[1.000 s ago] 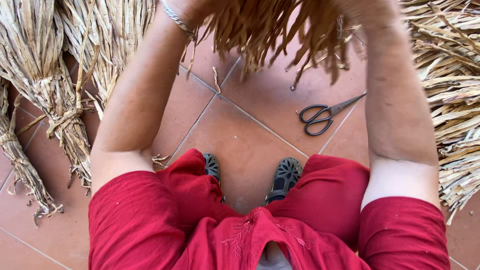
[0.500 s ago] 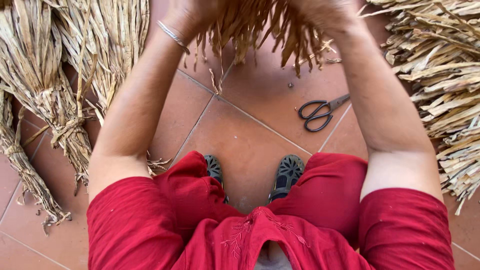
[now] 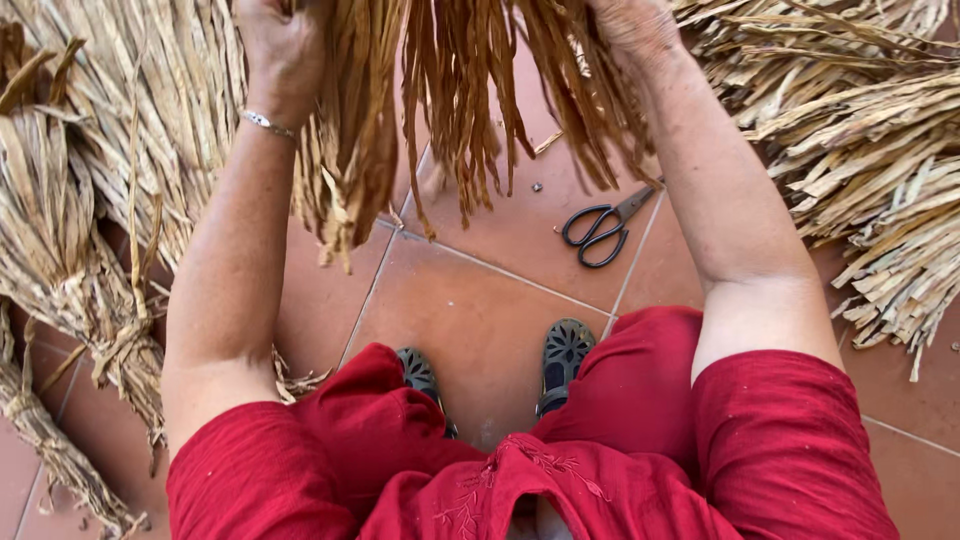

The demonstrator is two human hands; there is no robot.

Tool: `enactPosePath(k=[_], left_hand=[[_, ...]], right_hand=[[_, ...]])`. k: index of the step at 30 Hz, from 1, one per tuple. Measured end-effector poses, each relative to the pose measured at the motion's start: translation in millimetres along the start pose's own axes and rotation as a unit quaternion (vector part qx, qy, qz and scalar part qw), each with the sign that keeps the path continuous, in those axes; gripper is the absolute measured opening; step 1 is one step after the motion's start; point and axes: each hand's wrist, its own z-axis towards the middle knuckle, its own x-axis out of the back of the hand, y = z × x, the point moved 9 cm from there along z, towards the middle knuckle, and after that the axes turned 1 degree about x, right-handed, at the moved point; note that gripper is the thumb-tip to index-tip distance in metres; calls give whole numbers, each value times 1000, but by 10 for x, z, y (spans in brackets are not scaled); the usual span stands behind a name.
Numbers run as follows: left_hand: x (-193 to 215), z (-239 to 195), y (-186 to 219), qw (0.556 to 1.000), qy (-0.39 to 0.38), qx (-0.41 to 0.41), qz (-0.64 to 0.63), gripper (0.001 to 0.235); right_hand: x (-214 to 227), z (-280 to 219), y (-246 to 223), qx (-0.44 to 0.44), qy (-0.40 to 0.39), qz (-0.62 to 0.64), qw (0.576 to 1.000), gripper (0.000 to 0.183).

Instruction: The person sits on a tiled floor and sorts through bundles of dried plant material, separating strands by hand and arranging them into piles. Scissors are visible on the floor but not used during the clip.

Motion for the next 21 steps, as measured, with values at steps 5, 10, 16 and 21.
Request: enactPosePath(k=[5, 10, 16, 21], left_hand=[[35, 9, 315, 996, -30, 25, -78, 7], [161, -76, 484, 980, -39, 111, -160, 21], [73, -110, 940, 949, -56, 167, -260, 18], [-172, -158, 1242, 954, -118, 175, -214, 32]], right_hand=[[-319, -232, -91, -20, -115, 245, 962, 67], [-1047, -657, 175, -172, -292, 54, 939, 128], [-1578, -810, -171, -69, -285, 339, 894, 119], [-1361, -977, -535, 162, -195, 211, 944, 102]])
